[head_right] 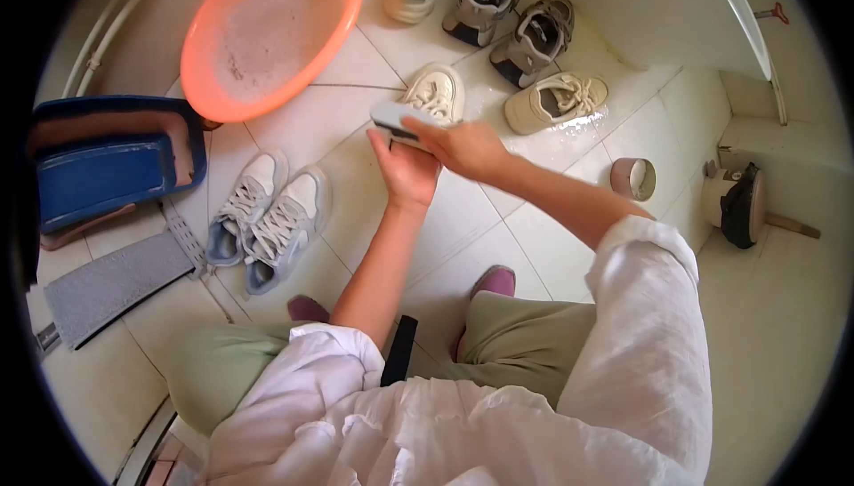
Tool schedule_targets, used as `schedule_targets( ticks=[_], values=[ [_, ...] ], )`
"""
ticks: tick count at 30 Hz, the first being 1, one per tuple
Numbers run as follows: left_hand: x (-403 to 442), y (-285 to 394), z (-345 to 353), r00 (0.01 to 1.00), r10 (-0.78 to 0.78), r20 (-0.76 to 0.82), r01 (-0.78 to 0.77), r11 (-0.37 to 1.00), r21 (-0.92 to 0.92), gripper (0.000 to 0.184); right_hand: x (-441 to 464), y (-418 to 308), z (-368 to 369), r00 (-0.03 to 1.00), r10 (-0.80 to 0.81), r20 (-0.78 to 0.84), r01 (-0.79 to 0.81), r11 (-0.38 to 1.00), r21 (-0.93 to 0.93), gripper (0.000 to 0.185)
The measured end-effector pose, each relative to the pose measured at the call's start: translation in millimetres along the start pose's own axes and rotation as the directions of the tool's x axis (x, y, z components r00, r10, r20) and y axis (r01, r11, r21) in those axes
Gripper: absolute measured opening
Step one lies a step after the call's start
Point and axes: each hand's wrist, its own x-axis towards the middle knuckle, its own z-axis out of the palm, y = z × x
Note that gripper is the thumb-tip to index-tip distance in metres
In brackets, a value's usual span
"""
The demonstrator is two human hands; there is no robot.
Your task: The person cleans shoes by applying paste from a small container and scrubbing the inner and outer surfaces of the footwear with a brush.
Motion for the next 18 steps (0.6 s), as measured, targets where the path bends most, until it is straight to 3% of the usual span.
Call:
schedule_targets(
  ticks=[2, 4, 6, 8, 10, 11, 12, 14, 15, 16, 17, 18],
  values=[
    [4.3, 11.7, -10.0, 0.985, -0.080, 0.151, 0.109, 0.976, -0.190, 0.084, -42.2, 3.5, 2.1, 0.999, -0.034, -0.016, 0.032, 0.995, -0.099, 0.047],
    [3.3, 15.1, -4.7, 0.987, -0.072, 0.143, 0.095, 0.983, -0.160, 0.087, -73.1, 11.3, 15.0, 0.995, -0.059, -0.084, 0.056, 0.998, -0.039, 0.049],
    [-6.0, 2.5, -2.5, 0.990, -0.057, 0.128, 0.068, 0.994, -0.085, 0.087, -54.9, 21.9, 22.0, 0.989, 0.002, -0.147, -0.027, 0.985, -0.171, 0.044],
    [-6.9, -7.3, -5.8, 0.991, -0.038, 0.131, 0.046, 0.997, -0.060, 0.088, -15.6, 24.7, 6.6, 0.984, 0.148, -0.096, -0.162, 0.974, -0.159, 0.041],
    [-5.4, -6.1, 3.3, 0.983, -0.095, 0.157, 0.116, 0.985, -0.127, 0.088, 10.6, 28.9, -12.5, 0.972, 0.194, -0.130, -0.211, 0.968, -0.139, 0.044],
    [-6.2, -4.4, 6.9, 0.984, -0.117, 0.136, 0.134, 0.984, -0.116, 0.090, 13.5, 29.3, -21.8, 0.975, 0.199, -0.103, -0.198, 0.980, 0.014, 0.051],
    [-7.2, 0.6, 6.3, 0.983, -0.120, 0.139, 0.136, 0.985, -0.108, 0.090, 12.8, 25.8, -19.9, 0.974, 0.200, -0.109, -0.200, 0.980, 0.019, 0.051],
    [-7.3, 9.0, 3.7, 0.947, -0.244, 0.208, 0.238, 0.970, 0.051, 0.091, 5.2, 19.0, -13.8, 0.977, 0.158, -0.146, -0.148, 0.986, 0.072, 0.059],
    [-7.8, 11.9, 5.9, 0.947, -0.243, 0.209, 0.238, 0.970, 0.049, 0.091, 2.0, 10.9, -11.8, 0.992, 0.100, -0.074, -0.090, 0.987, 0.130, 0.068],
    [-9.7, 15.5, 7.9, 0.944, -0.276, 0.179, 0.240, 0.951, 0.196, 0.092, 0.4, -2.7, -8.3, 0.985, -0.051, -0.164, 0.074, 0.988, 0.139, 0.076],
    [-13.0, 19.9, 8.9, 0.941, -0.309, 0.141, 0.246, 0.906, 0.345, 0.093, 2.1, -10.1, -11.9, 0.998, 0.063, -0.026, -0.060, 0.995, 0.079, 0.079],
    [-14.4, 23.3, 7.5, 0.939, -0.316, 0.137, 0.251, 0.900, 0.356, 0.093, 4.8, -22.4, -22.6, 0.978, 0.181, 0.103, -0.183, 0.983, 0.004, 0.083]
  ],
)
